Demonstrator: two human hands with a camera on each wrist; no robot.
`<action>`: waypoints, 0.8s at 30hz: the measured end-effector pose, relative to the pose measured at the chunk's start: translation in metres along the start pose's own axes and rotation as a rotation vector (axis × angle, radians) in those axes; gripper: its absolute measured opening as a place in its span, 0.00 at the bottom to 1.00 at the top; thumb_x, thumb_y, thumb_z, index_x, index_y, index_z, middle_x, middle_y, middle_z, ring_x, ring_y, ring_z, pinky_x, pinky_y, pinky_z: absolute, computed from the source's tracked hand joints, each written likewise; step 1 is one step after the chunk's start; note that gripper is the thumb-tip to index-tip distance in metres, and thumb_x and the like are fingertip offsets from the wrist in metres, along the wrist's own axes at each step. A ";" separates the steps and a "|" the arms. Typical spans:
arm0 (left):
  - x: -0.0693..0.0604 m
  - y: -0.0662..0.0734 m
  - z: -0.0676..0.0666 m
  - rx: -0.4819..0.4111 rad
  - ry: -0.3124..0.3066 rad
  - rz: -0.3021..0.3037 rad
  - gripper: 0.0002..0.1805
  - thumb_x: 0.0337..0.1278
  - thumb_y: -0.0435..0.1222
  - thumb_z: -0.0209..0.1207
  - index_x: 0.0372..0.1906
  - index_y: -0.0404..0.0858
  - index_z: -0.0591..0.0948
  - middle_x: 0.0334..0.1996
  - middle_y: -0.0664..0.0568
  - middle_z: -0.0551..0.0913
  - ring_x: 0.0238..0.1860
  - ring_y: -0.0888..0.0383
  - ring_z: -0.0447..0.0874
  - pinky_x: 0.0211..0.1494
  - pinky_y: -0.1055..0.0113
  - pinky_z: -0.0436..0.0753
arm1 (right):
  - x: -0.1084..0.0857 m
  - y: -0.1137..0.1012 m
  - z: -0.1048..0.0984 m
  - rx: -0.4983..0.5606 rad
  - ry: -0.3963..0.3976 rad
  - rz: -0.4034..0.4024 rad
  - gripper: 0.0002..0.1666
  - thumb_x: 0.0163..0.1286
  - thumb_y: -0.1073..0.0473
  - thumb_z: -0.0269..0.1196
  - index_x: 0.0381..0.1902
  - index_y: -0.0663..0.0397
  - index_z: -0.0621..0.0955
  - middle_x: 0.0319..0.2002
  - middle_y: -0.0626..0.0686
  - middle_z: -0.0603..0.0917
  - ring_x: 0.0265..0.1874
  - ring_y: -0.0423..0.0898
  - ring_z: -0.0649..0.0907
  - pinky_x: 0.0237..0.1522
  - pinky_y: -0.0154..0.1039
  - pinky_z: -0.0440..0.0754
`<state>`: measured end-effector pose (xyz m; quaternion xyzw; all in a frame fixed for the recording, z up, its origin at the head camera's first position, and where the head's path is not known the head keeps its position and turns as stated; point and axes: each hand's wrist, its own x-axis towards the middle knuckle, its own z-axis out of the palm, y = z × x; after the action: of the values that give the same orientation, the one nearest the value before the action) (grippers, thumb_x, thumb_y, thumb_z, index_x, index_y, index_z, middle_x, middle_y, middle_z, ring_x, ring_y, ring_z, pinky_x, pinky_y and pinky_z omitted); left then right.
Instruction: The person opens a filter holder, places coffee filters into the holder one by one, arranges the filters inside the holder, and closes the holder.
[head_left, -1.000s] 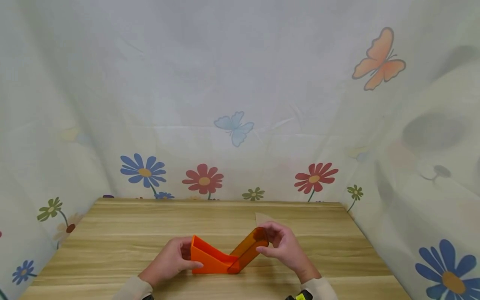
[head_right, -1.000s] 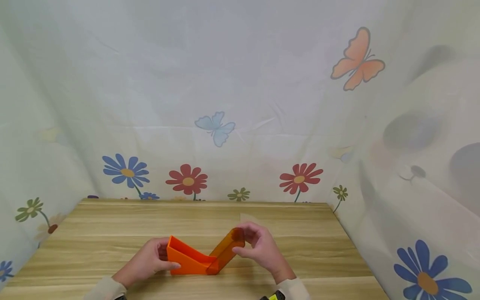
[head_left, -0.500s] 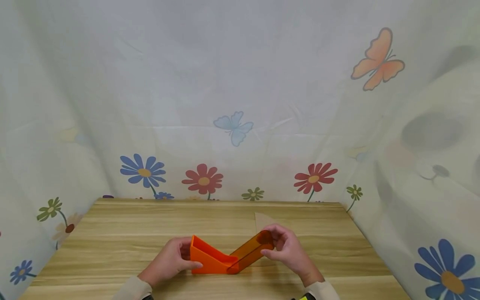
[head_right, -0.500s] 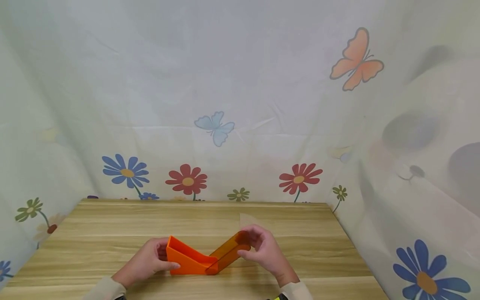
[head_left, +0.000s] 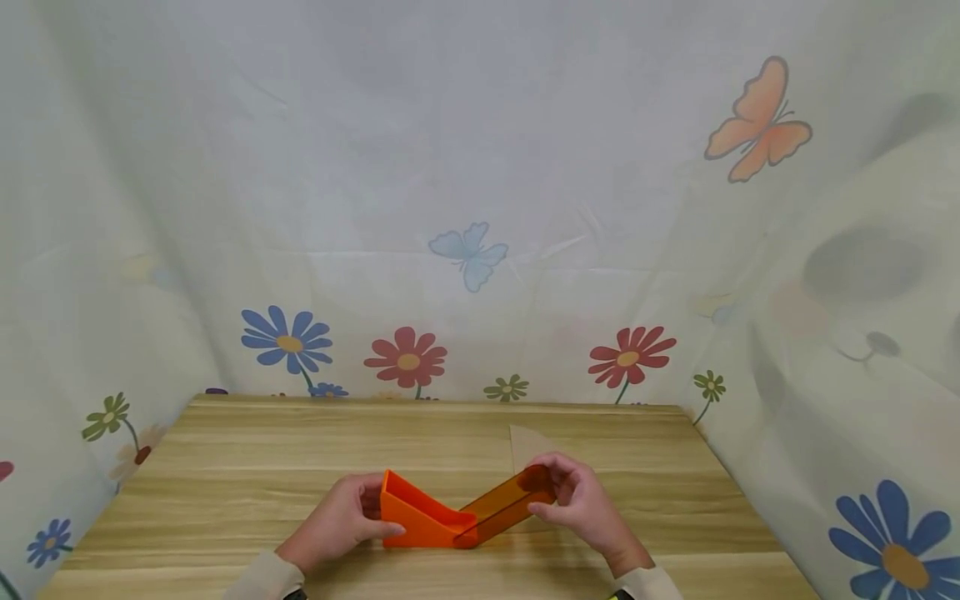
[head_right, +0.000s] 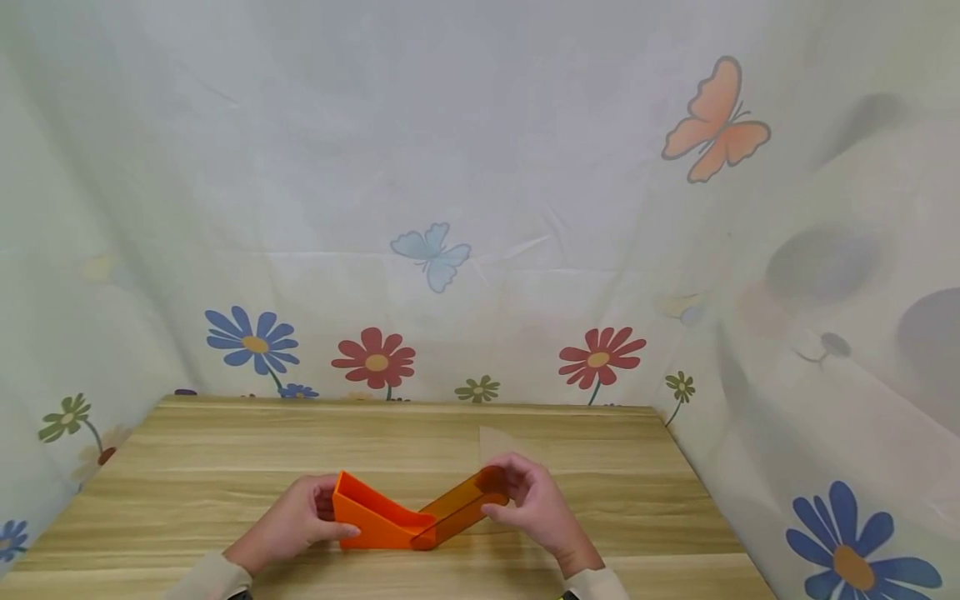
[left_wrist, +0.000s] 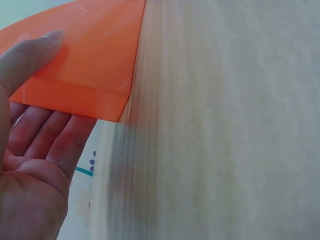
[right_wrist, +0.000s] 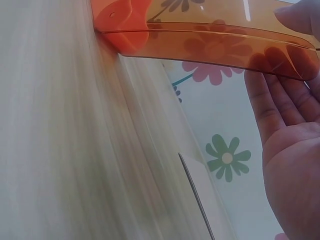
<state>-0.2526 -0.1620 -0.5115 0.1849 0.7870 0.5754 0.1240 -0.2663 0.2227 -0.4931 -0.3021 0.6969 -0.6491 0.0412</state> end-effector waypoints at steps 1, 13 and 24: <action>0.000 0.000 0.000 0.001 0.001 0.000 0.29 0.49 0.47 0.78 0.57 0.45 0.84 0.50 0.52 0.89 0.47 0.54 0.87 0.51 0.73 0.85 | 0.000 0.001 0.000 0.000 -0.002 -0.006 0.26 0.63 0.73 0.70 0.58 0.69 0.76 0.54 0.71 0.82 0.50 0.44 0.86 0.55 0.34 0.85; 0.000 0.000 0.000 0.003 0.002 0.000 0.29 0.49 0.46 0.78 0.57 0.44 0.83 0.50 0.52 0.89 0.46 0.54 0.87 0.53 0.69 0.87 | -0.001 0.002 -0.003 -0.011 -0.014 -0.012 0.26 0.63 0.73 0.70 0.58 0.69 0.75 0.54 0.73 0.80 0.51 0.44 0.86 0.56 0.33 0.85; 0.001 -0.002 -0.001 0.021 -0.005 0.007 0.29 0.48 0.49 0.77 0.57 0.47 0.84 0.50 0.54 0.89 0.47 0.53 0.88 0.53 0.69 0.87 | 0.006 -0.013 -0.012 -0.031 -0.061 0.025 0.25 0.74 0.68 0.60 0.67 0.64 0.74 0.63 0.70 0.79 0.61 0.48 0.83 0.63 0.33 0.80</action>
<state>-0.2540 -0.1634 -0.5130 0.1903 0.7921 0.5669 0.1222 -0.2716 0.2311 -0.4775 -0.3134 0.7090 -0.6283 0.0659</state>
